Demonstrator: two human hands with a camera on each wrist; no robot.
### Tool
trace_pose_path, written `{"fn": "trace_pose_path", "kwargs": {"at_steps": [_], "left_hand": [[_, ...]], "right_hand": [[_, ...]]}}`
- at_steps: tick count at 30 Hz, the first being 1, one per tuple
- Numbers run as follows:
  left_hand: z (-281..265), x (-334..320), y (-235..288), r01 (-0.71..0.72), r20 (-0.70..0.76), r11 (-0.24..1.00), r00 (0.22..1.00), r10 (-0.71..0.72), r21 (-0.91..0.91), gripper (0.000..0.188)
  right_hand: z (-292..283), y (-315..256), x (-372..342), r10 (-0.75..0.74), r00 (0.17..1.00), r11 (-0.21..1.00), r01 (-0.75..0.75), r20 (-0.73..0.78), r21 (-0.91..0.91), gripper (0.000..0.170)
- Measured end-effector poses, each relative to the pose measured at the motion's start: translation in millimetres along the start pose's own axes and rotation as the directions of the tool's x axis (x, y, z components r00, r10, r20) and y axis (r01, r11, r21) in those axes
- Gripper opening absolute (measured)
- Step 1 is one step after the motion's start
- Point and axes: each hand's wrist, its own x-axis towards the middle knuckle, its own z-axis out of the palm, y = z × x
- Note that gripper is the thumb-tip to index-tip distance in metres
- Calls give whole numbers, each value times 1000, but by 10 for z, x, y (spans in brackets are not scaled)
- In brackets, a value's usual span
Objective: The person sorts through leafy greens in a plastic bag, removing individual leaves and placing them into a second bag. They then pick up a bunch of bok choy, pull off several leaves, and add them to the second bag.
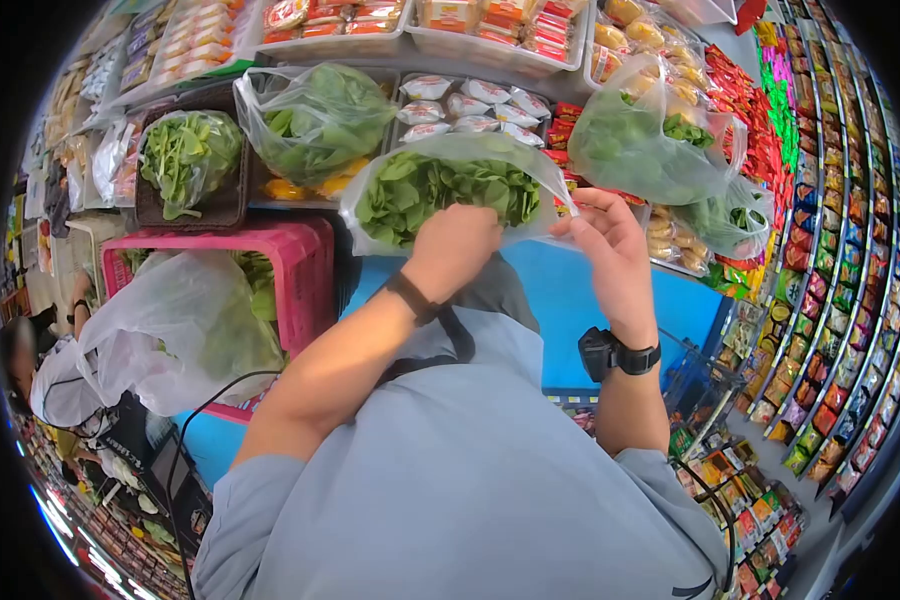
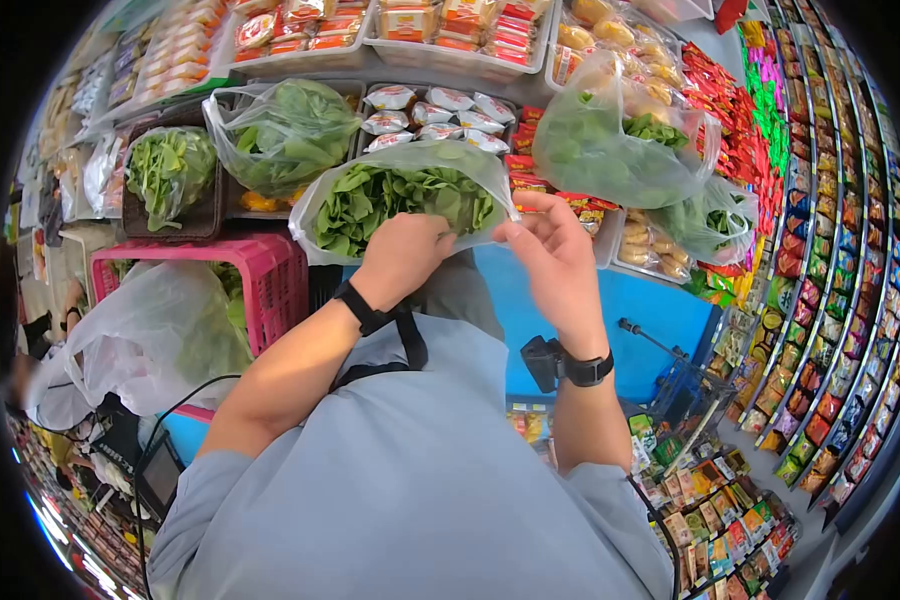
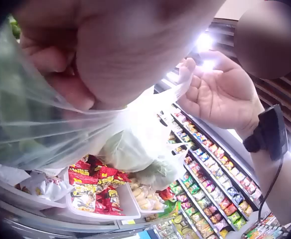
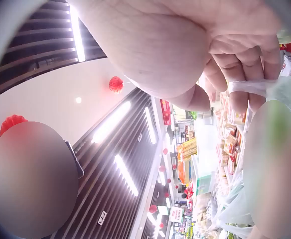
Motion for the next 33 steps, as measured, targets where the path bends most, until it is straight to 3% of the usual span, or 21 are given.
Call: {"fn": "trace_pose_path", "kwargs": {"at_steps": [4, 10, 13, 14, 16, 19, 23, 24, 27, 29, 32, 33], "left_hand": [[-70, -95, -70, -70, -109, 992, 992, 58, -109, 24], [-190, -243, -53, -61, -151, 972, 988, 27, -228, 15], [-252, -282, -17, -60, -210, 938, 978, -14, -340, 14], [-280, -290, 5, -66, -231, 919, 973, -27, -388, 14], [-277, -296, -5, -98, -273, 867, 961, -45, -488, 14], [-380, -329, 2, 124, -57, 774, 978, -202, -621, 14], [-399, -332, -30, -36, -173, 742, 979, -108, -669, 13], [-411, -336, -31, -46, -174, 714, 979, -106, -698, 13], [-478, -341, -20, -89, -188, 660, 979, -80, -746, 15], [-509, -348, -10, -129, -201, 667, 979, -31, -734, 15], [-441, -359, 21, -1, -35, 354, 995, -89, -935, 17], [-405, -341, -21, -12, -46, 306, 993, -106, -952, 17]], "right_hand": [[-109, 82, -2, 28, 998, 999, -25, -55, 46, 35], [-136, 115, 82, 63, 996, 994, -69, -69, -87, 33], [-59, 144, 100, -51, 986, 979, 19, -156, -202, 29], [-43, 143, 94, -224, 957, 915, 141, -186, -379, 27], [-7, 125, 86, -549, 824, 646, 311, -141, -697, 24], [145, 126, -50, -488, 872, 771, 413, -33, -485, 22], [499, 373, -113, -489, 866, 770, 484, 103, -414, 21], [583, 445, -103, -465, 881, 743, 442, 87, -503, 22], [699, 579, 3, -591, 806, 545, 406, 7, -734, 24], [674, 740, 88, -552, 834, 560, 388, 19, -732, 22], [636, 837, 129, -511, 860, 603, 366, 9, -709, 20], [627, 847, 141, -501, 865, 619, 362, 3, -697, 19]]}}
